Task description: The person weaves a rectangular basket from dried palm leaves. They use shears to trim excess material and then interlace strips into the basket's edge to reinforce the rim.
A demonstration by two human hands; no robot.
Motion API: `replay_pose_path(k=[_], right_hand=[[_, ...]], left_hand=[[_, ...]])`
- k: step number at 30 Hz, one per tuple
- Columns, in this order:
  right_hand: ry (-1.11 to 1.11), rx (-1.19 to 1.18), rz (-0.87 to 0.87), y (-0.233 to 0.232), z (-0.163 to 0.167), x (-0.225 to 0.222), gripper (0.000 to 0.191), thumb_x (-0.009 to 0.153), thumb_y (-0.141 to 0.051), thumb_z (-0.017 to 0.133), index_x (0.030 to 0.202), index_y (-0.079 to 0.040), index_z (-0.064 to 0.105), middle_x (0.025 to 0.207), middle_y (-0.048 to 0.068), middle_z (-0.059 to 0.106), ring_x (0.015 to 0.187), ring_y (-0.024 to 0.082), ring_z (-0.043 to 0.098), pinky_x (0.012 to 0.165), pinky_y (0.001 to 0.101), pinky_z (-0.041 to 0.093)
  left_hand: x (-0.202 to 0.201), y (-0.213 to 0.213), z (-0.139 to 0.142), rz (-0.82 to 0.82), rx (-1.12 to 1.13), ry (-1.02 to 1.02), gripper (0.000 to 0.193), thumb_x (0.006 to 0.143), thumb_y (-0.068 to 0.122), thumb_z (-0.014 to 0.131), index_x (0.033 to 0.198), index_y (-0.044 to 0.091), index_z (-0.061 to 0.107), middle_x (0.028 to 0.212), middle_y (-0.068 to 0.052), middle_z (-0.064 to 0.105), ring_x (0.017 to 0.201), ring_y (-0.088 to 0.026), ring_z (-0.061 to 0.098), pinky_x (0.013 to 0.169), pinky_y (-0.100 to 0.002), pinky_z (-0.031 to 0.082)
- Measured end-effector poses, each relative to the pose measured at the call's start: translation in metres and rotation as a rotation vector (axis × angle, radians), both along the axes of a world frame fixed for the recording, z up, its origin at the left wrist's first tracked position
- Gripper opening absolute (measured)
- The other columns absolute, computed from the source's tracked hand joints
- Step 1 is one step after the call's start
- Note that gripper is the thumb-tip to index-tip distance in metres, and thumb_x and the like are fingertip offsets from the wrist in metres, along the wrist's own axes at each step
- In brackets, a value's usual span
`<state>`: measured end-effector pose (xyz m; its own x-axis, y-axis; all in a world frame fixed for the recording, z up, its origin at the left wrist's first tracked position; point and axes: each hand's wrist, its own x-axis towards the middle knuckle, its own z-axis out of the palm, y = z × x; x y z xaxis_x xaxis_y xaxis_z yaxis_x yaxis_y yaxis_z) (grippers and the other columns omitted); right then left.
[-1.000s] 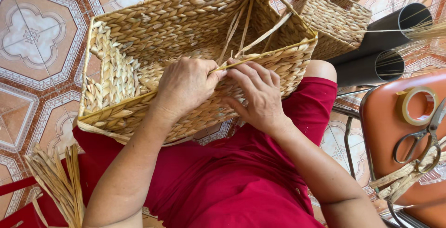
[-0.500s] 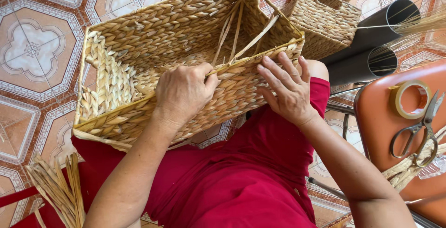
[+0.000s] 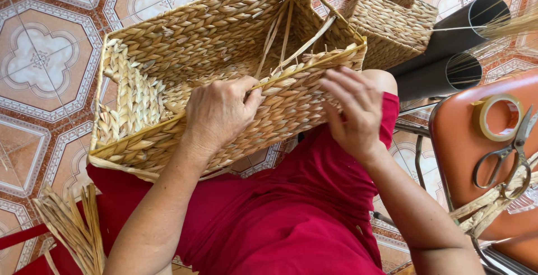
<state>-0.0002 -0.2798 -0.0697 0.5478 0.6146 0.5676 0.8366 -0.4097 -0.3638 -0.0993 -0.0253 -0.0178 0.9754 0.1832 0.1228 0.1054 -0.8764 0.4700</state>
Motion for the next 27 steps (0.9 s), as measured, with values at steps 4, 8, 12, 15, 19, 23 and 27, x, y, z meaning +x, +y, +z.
replay_pose_path(k=[4, 8, 12, 15, 19, 23, 27], right_hand=[[-0.012, 0.03, -0.14, -0.008, -0.002, 0.009, 0.042, 0.101, -0.005, 0.076, 0.142, -0.009, 0.065, 0.146, 0.006, 0.063, 0.135, 0.029, 0.056, 0.116, 0.0396, 0.041], [-0.149, -0.096, -0.17, -0.001, -0.006, 0.017, 0.051, 0.095, -0.01, 0.079, 0.142, -0.002, 0.063, 0.143, 0.013, 0.06, 0.129, 0.034, 0.056, 0.112, 0.0451, 0.038], [-0.103, -0.082, -0.174, 0.002, -0.007, 0.015, 0.052, 0.098, -0.014, 0.078, 0.145, 0.001, 0.061, 0.142, 0.019, 0.056, 0.127, 0.035, 0.052, 0.109, 0.0441, 0.039], [0.212, 0.117, -0.143, -0.003, -0.003, 0.021, 0.032, 0.105, -0.013, 0.073, 0.136, -0.009, 0.069, 0.135, 0.013, 0.061, 0.129, 0.026, 0.055, 0.11, 0.0363, 0.045], [0.078, 0.19, -0.189, -0.005, 0.002, 0.045, 0.018, 0.112, -0.013, 0.073, 0.129, -0.009, 0.073, 0.131, 0.008, 0.067, 0.124, 0.024, 0.055, 0.11, 0.0354, 0.042], [0.024, 0.044, -0.16, 0.006, 0.008, 0.066, 0.01, 0.11, -0.014, 0.074, 0.116, -0.007, 0.076, 0.126, 0.009, 0.067, 0.124, 0.027, 0.053, 0.11, 0.0403, 0.04], [0.269, 0.177, -0.064, 0.026, 0.006, 0.068, 0.011, 0.107, -0.015, 0.072, 0.105, -0.005, 0.073, 0.117, 0.006, 0.069, 0.118, 0.024, 0.055, 0.11, 0.0384, 0.04]], left_hand=[[0.002, 0.003, -0.003, -0.008, -0.061, -0.011, 0.019, 0.095, 0.029, 0.067, 0.099, 0.013, 0.078, 0.08, -0.011, 0.077, 0.063, -0.028, 0.073, 0.06, -0.043, 0.059], [0.003, 0.008, -0.002, -0.002, -0.223, 0.024, 0.02, 0.092, 0.029, 0.071, 0.105, 0.014, 0.077, 0.078, -0.006, 0.077, 0.057, -0.02, 0.072, 0.055, -0.037, 0.058], [0.0, 0.008, -0.004, -0.013, -0.228, -0.129, 0.015, 0.095, 0.029, 0.074, 0.101, 0.015, 0.078, 0.079, -0.003, 0.078, 0.064, -0.017, 0.073, 0.06, -0.035, 0.058], [0.002, 0.006, -0.007, 0.018, -0.275, -0.075, 0.013, 0.095, 0.029, 0.073, 0.096, 0.016, 0.077, 0.077, 0.001, 0.078, 0.06, -0.014, 0.073, 0.055, -0.032, 0.058], [0.004, 0.003, -0.005, 0.096, -0.261, -0.052, 0.013, 0.096, 0.03, 0.074, 0.092, 0.017, 0.077, 0.072, 0.001, 0.076, 0.058, -0.014, 0.07, 0.055, -0.032, 0.056], [0.019, 0.007, 0.0, 0.083, -0.417, 0.027, 0.016, 0.101, 0.032, 0.065, 0.105, 0.018, 0.072, 0.085, 0.002, 0.077, 0.07, -0.012, 0.072, 0.063, -0.03, 0.061], [0.054, 0.011, 0.0, 0.014, -0.416, 0.318, 0.031, 0.102, 0.031, 0.05, 0.129, 0.028, 0.066, 0.094, -0.002, 0.077, 0.077, -0.016, 0.073, 0.075, -0.037, 0.058]])
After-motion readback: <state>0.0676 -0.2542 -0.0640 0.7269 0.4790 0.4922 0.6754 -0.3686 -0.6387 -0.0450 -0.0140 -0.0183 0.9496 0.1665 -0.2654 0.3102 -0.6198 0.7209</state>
